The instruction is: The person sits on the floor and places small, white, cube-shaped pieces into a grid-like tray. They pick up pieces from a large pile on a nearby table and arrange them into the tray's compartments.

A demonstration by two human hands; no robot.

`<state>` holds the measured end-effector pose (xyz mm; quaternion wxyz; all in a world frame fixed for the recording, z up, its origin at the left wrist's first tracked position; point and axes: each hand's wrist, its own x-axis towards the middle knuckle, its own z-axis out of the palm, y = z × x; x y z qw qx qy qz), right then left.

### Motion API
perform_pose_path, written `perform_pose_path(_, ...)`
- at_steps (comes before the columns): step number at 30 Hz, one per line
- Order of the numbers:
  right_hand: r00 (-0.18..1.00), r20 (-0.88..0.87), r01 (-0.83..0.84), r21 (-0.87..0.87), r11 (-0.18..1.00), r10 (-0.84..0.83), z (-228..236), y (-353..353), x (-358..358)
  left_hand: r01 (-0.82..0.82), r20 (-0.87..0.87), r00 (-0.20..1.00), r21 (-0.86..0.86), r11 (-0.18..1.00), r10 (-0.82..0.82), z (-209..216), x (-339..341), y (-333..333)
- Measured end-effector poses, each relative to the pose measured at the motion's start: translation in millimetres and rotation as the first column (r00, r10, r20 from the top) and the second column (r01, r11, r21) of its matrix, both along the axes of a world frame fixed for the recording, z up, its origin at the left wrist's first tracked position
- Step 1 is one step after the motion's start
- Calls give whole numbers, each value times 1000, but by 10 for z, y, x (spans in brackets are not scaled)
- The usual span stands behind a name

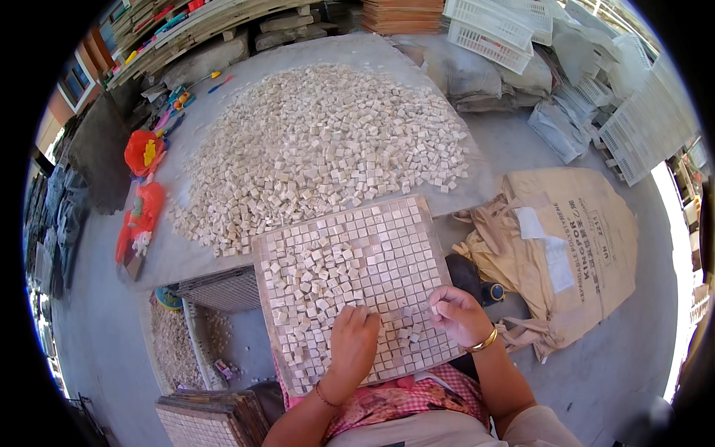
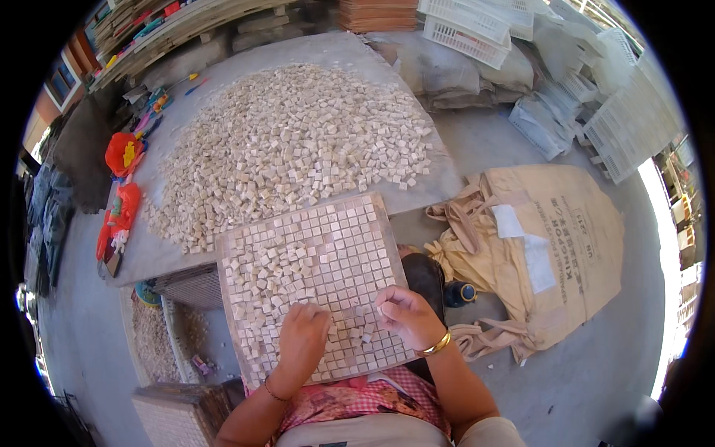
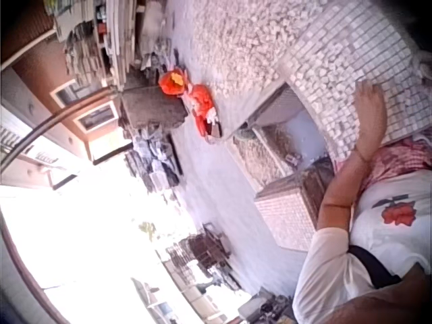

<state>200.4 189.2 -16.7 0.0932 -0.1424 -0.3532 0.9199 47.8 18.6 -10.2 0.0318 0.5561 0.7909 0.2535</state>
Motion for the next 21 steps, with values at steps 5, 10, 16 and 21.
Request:
perform_pose_path(5, 992, 83, 87, 145, 986, -100, 1, -73, 169, -73, -71, 995, -100, 992, 66, 37, 48, 99)
perform_pose_path(10, 948, 268, -154, 862, 483, -175, 106, -213, 170, -97, 136, 986, -15, 995, 98, -14, -23, 37)
perform_pose_path(16, 965, 120, -155, 978, -140, -232, 0, -378, -16, -370, 995, -16, -95, 924, 96, 214, -32, -308)
perform_pose_path(21, 953, 117, -120, 993, 6, -281, 79, -279, -118, -422, 993, -115, -69, 904, 23, 121, 90, -542)
